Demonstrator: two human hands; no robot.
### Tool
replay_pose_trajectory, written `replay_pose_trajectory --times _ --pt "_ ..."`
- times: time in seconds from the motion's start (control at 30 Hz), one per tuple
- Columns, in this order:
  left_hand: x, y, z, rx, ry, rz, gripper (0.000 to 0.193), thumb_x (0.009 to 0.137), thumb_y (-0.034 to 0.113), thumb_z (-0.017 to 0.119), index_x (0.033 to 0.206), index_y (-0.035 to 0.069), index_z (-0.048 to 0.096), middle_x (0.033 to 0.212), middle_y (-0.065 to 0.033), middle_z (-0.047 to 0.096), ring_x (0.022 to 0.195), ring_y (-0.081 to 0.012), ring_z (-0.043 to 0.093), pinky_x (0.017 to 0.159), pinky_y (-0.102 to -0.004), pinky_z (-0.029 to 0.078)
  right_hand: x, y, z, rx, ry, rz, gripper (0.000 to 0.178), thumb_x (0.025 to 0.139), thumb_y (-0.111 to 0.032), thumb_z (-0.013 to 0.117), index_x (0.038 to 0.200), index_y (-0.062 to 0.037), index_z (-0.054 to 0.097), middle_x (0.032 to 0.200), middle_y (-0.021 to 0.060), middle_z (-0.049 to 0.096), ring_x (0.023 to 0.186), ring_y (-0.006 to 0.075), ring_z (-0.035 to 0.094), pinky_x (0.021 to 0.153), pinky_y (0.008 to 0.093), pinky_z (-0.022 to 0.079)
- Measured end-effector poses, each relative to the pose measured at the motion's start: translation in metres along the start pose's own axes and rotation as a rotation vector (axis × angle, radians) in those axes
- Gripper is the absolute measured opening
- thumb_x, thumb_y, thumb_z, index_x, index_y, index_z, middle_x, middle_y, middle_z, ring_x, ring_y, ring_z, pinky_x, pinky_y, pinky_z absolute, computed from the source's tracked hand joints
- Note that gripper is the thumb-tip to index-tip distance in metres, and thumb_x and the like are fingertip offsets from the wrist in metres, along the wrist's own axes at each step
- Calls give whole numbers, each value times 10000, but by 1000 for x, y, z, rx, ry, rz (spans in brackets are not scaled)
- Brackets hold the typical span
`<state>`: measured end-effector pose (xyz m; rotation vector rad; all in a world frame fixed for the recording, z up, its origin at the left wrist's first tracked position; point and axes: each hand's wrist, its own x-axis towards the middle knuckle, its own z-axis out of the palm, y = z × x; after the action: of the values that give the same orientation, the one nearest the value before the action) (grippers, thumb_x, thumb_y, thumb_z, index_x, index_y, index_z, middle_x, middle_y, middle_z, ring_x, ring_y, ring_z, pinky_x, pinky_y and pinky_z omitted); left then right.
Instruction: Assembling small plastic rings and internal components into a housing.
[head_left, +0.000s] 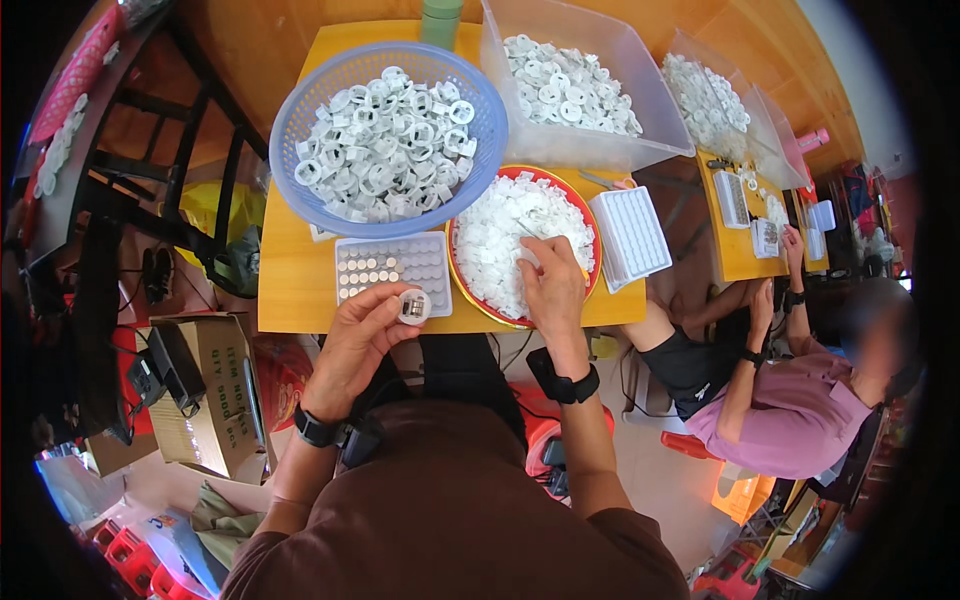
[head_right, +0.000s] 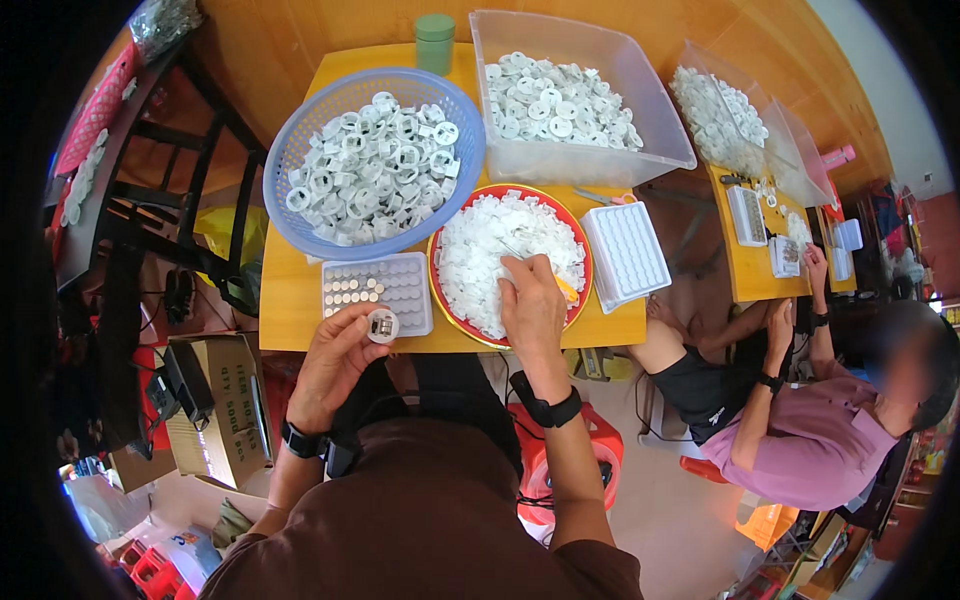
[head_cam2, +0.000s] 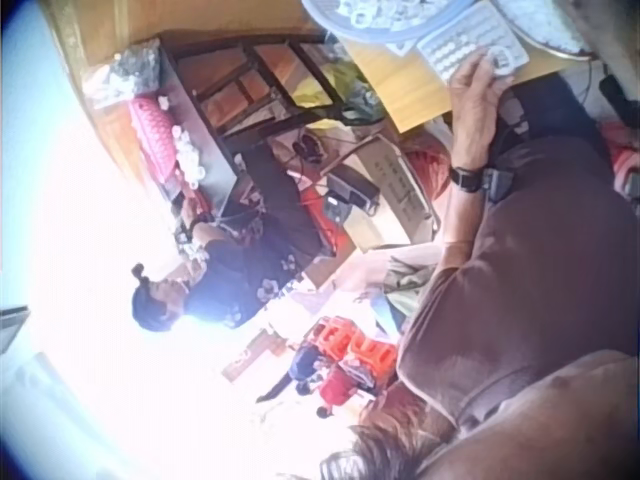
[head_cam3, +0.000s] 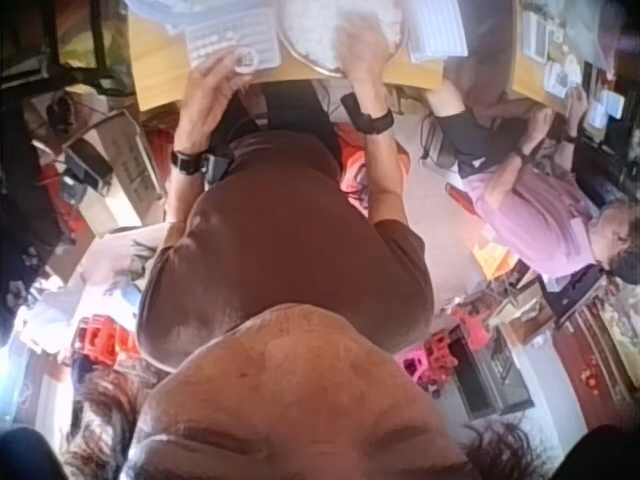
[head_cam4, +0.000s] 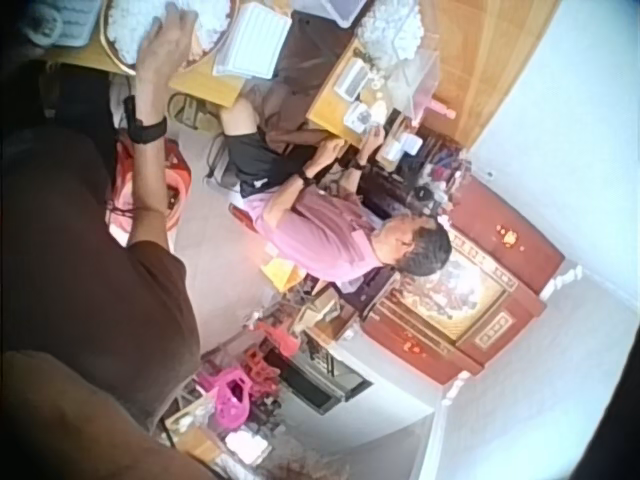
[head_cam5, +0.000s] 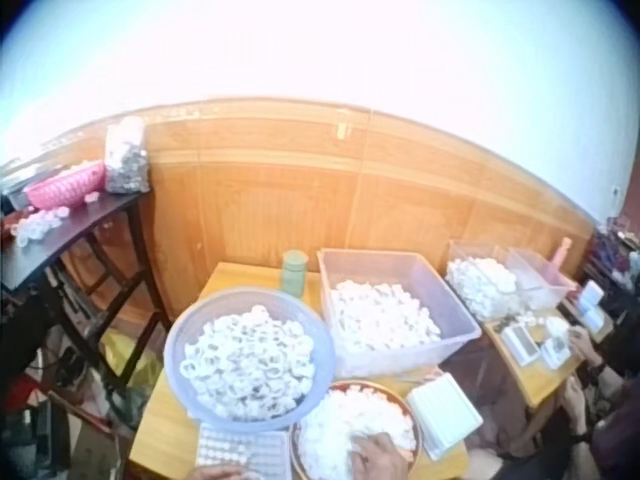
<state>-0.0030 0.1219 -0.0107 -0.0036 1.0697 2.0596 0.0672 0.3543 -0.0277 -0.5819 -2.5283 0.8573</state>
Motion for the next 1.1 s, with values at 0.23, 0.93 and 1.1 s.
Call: replay_pose_trajectory --times 0.23,0.93,1.1 --pt "-6 -2 -2 -16 36 8 253 880 136 552 1087 -10 562 992 -86 610 831 -138 612 718 -261 537 5 8 5 -40 -48 -54 151 699 9 627 842 -34 607 797 119 535 708 309 558 616 361 445" --pt "-7 0 10 -31 -21 -32 246 893 122 530 1097 -12 567 1004 -82 606 855 -130 602 743 -251 526 -7 -24 -16 1280 -411 486 104 854 -55 558 950 -21 542 815 26 586 734 106 574 665 236 488" --pt "-2 -2 15 -25 -44 -53 253 892 131 529 1098 -14 555 1002 -91 604 858 -139 608 735 -246 535 -18 -53 -19 1114 -392 357 84 830 -42 590 899 -19 549 799 26 578 741 89 559 655 219 459"
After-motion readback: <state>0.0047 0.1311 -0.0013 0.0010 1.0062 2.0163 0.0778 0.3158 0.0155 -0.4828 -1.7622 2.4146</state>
